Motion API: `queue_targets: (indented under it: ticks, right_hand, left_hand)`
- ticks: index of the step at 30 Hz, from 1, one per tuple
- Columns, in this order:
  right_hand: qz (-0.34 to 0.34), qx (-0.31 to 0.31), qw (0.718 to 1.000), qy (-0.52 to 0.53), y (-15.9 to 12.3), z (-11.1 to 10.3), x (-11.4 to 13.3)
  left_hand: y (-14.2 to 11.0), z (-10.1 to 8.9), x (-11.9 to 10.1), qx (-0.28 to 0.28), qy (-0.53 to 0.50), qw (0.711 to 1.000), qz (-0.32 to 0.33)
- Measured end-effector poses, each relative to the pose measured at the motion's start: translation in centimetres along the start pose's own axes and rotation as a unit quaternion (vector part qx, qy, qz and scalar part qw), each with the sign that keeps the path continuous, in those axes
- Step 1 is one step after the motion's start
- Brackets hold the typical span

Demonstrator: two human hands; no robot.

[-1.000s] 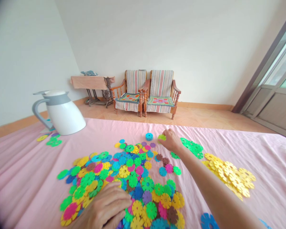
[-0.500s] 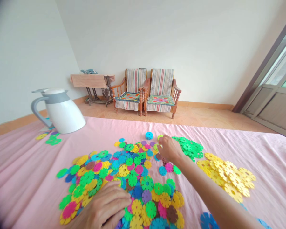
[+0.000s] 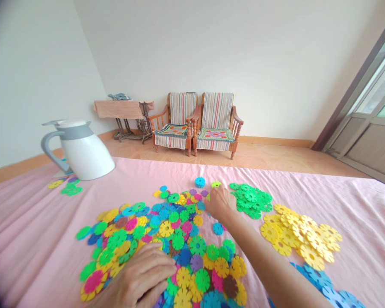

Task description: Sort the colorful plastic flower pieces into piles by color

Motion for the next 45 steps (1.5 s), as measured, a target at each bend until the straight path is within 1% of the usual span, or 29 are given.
queue_targets:
  ticks: [2,5,10,12,15,20,25,27,29,33,35,38,45]
  right_hand:
    - [-0.01,0.004,1.0,0.004,0.1,0.0,0.0]
    - [-0.037,0.011,0.999,0.007,0.0,0.0,0.0]
    - [-0.107,0.029,0.994,0.016,-0.5,0.2,-0.1]
    - [-0.122,0.037,0.992,0.017,-0.6,0.3,-0.3]
    - [-0.131,0.043,0.99,0.017,-0.5,0.5,-0.5]
    - [-0.122,0.029,0.992,0.028,-0.1,0.8,-0.1]
    - [-0.101,-0.008,0.994,0.051,-0.6,0.6,-0.4]
    - [-0.092,-0.031,0.993,0.063,-0.6,0.1,-1.4]
    - [-0.076,-0.061,0.993,0.073,0.0,-0.6,-2.8]
    - [-0.045,-0.119,0.988,0.091,2.1,-1.3,-5.7]
    - [-0.043,-0.133,0.985,0.101,3.2,-1.0,-6.4]
    - [-0.049,-0.135,0.983,0.116,4.0,-0.1,-6.5]
    - [-0.051,-0.14,0.98,0.131,3.9,0.8,-6.6]
  left_hand:
    - [0.1,0.1,0.1,0.004,-0.003,1.0,-0.004]
    - [0.1,0.0,0.0,-0.008,-0.001,1.0,0.001]
    - [-0.1,-1.0,-0.8,-0.041,0.008,0.999,0.025]
    - [-0.2,-1.5,-1.2,-0.055,0.007,0.998,0.034]
    - [-0.3,-1.8,-1.4,-0.057,0.009,0.997,0.042]
    - [-0.3,-1.6,-1.2,-0.066,0.006,0.997,0.047]
    - [-0.3,-1.4,-1.1,-0.057,0.009,0.998,0.04]
    - [-0.2,-1.4,-1.1,-0.053,0.009,0.998,0.034]
    - [-0.2,-1.2,-1.0,-0.046,0.008,0.999,0.027]
    - [-0.2,-0.3,-0.5,-0.014,0.002,1.0,0.019]
    - [-0.4,0.1,-0.2,-0.005,-0.003,1.0,0.024]
    - [-0.5,0.5,0.4,-0.002,-0.009,0.999,0.035]
    - [-0.5,1.1,1.1,0.007,-0.021,0.998,0.05]
Point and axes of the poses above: each hand's wrist, its own y-axis towards the middle knuckle, its own z-axis out of the palm, x = y × z, the point moved 8 cm from there along y, towards the middle knuckle, and after that the axes turned 13 degrees about -z, right-handed, at the moved point
